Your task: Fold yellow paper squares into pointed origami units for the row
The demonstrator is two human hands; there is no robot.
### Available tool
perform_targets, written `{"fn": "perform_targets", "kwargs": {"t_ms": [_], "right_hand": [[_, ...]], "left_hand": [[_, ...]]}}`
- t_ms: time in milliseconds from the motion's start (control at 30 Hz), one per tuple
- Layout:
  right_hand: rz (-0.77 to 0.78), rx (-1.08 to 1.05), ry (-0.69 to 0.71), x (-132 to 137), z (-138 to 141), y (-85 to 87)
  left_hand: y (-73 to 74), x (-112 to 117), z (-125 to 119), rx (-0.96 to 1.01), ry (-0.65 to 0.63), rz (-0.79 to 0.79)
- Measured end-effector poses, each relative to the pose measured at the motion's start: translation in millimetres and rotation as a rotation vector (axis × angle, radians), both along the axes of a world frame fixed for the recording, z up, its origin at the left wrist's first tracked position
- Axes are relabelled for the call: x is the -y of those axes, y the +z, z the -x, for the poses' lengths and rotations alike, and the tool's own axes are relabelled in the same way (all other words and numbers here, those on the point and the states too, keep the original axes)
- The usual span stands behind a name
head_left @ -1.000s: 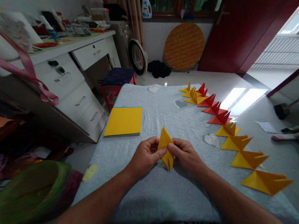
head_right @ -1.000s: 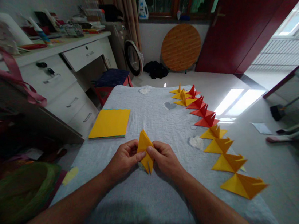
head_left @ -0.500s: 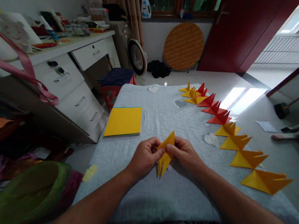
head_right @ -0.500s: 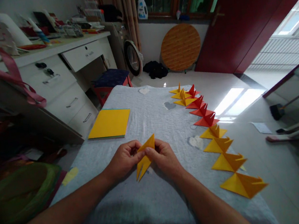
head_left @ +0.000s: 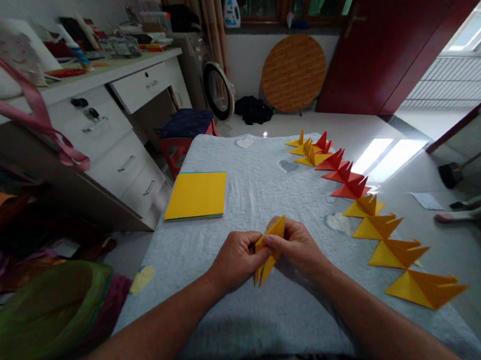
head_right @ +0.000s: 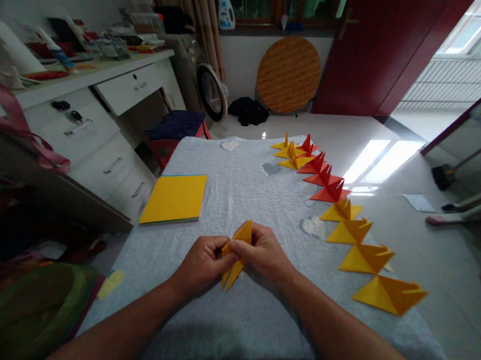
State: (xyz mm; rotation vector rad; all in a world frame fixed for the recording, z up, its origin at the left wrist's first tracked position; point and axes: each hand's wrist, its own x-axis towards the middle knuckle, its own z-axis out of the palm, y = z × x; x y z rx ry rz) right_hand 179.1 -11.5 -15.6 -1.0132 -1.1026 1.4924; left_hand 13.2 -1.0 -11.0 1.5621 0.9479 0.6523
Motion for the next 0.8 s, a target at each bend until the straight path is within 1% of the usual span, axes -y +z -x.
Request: {"fn": "perform_targets", "kwargs": {"t_ms": [67, 133, 200, 300, 400, 533, 667, 700, 733, 800], "right_hand": [[0.004, 0.013, 0.002, 0, 0, 0.6], [0.002, -0.003, 0.008, 0, -1, 1.7], [-0.015, -0.026, -0.001, -1, -4, 3.0], [-0.058, -0.036, -0.055, -5, -9, 4.7], [-0.075, -0.021, -0.106, -8, -14, 5.1], [-0.095, -0.017, -0.166, -11, -18, 4.3], [-0.065, -0.093, -0.305, -13, -21, 5.2], [-0.050, -0.089, -0.310, -13, -22, 5.7], [-0.033, -0.076, -0.283, -12, -22, 6.1], [0.002, -0.021, -0.143, -9, -20, 6.9]], "left_hand": [[1.2, 1, -1, -0.043, -0.003, -0.055], [2.3, 1, -1, -0.063, -0.018, -0.076], [3.2, 2, -1, -0.077, -0.036, -0.075], [4.4, 2, -1, -0.091, -0.054, -0.057], [5.7, 3, 0, -0.081, -0.053, -0.020], [6.6, 3, 1, -0.007, -0.038, 0.060], [7.2, 3, 1, 0.073, -0.025, 0.136], [7.4, 2, 2, 0.106, -0.017, 0.154], [7.6, 1, 2, 0.139, -0.004, 0.170], [7.8, -1, 2, 0.189, 0.034, 0.181]]}}
